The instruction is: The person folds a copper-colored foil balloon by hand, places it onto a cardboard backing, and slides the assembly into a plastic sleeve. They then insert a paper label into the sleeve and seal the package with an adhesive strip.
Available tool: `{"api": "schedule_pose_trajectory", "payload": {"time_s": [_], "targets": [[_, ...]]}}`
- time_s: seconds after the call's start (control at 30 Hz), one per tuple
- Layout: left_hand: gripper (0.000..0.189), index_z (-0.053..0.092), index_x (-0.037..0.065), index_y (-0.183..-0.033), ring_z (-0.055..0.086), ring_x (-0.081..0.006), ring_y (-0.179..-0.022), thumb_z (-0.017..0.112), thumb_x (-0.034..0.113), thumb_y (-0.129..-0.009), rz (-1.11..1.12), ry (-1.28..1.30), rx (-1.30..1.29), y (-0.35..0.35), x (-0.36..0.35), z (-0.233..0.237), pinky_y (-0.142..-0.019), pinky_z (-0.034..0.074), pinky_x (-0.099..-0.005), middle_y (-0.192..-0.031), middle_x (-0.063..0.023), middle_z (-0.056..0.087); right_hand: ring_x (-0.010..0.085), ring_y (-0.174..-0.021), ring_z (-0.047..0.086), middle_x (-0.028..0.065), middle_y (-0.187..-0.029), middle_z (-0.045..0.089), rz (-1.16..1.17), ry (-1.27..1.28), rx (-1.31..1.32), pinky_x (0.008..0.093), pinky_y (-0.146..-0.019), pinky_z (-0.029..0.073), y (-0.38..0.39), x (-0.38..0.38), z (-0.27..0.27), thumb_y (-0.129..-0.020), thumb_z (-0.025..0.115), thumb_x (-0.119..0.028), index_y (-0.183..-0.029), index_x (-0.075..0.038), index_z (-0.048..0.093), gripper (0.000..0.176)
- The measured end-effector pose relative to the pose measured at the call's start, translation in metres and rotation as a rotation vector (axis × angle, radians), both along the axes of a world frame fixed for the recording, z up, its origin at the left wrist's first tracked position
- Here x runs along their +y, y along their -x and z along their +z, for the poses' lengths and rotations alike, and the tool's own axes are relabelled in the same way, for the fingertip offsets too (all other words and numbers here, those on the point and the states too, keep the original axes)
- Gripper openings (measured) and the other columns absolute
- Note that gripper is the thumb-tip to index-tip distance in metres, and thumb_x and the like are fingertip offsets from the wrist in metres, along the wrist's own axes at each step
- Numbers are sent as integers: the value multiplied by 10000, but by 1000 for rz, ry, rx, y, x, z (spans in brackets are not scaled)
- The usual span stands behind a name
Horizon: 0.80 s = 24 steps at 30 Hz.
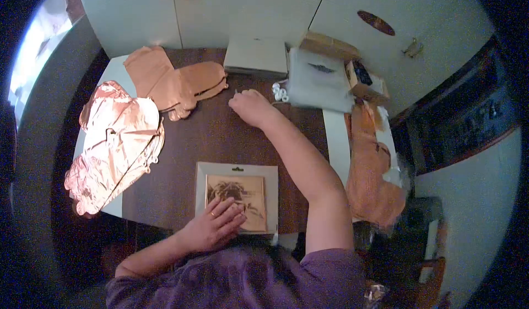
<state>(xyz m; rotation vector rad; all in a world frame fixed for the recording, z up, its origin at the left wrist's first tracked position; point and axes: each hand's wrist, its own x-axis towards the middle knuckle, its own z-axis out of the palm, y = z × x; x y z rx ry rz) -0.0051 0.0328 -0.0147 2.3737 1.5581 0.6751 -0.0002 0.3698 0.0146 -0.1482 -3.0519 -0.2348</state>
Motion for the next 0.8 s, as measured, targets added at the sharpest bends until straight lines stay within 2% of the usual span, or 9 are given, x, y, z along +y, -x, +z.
{"api": "schedule_pose_trajectory", "payload": {"time_s": [0.03, 0.13, 0.33, 0.43, 0.53, 0.63, 0.7, 0.8], "targets": [[510, 525, 50, -1330, 405, -376, -1344, 627, 265, -879, 7, -12, -6, 0, 0, -1, -1109, 300, -545, -1399, -141, 495, 338, -935, 652, 139, -936, 668, 13, 9, 42, 455, -844, 524, -7, 1, -7, -836, 582, -105, -874, -58, 691, 125], [518, 522, 46, -1330, 404, -380, -1344, 641, 255, -871, 16, -42, -3, -1, -1, -3, -1112, 296, -542, -1402, -146, 489, 337, -927, 626, 139, -919, 648, -118, 249, 105, 437, -861, 500, -16, 0, -16, -812, 576, -68, -855, -54, 640, 78], [540, 488, 55, -1366, 383, -406, -1365, 614, 282, -892, 9, -35, 31, -1, -4, -8, -1130, 273, -564, -1450, -163, 447, 348, -942, 629, 148, -943, 662, -364, 258, 276, 452, -863, 499, -6, -26, -29, -792, 589, -70, -855, -59, 649, 87], [537, 489, 49, -1359, 384, -411, -1365, 613, 272, -886, 11, -24, 53, -2, -5, -7, -1131, 271, -565, -1450, -172, 444, 355, -941, 631, 140, -941, 663, -501, 190, 263, 459, -848, 501, -1, -33, -33, -764, 612, -71, -860, -75, 654, 105], [540, 495, 44, -1347, 388, -408, -1363, 626, 259, -869, 24, -18, 59, -3, -4, -5, -1130, 271, -566, -1445, -181, 446, 361, -924, 642, 184, -939, 662, -491, 253, 374, 488, -817, 504, -19, -44, -23, -776, 614, -58, -930, -34, 612, 156], [527, 520, 46, -1317, 411, -394, -1349, 648, 227, -839, 36, -3, 79, -6, -3, 7, -1125, 283, -567, -1418, -192, 469, 285, -794, 644, 130, -893, 643, -473, 575, 571, 377, -708, 511, -71, -78, 14, -764, 663, -55, -937, -23, 645, 177], [486, 552, 39, -1260, 462, -377, -1299, 654, 206, -816, 58, -41, 50, -11, -3, 16, -1102, 325, -550, -1352, -187, 516, 237, -765, 629, 110, -861, 623, -353, 647, 614, 334, -674, 499, -120, -110, 31, -805, 667, -49, -937, -13, 637, 140], [340, 608, 43, -1122, 509, -339, -1267, 658, 171, -810, 47, -74, 3, -12, 0, 11, -1090, 354, -543, -1266, -155, 580, 233, -792, 644, 109, -870, 626, -348, 716, 504, 323, -711, 514, -188, -160, 46, -874, 615, -36, -984, -10, 615, 113]]}}
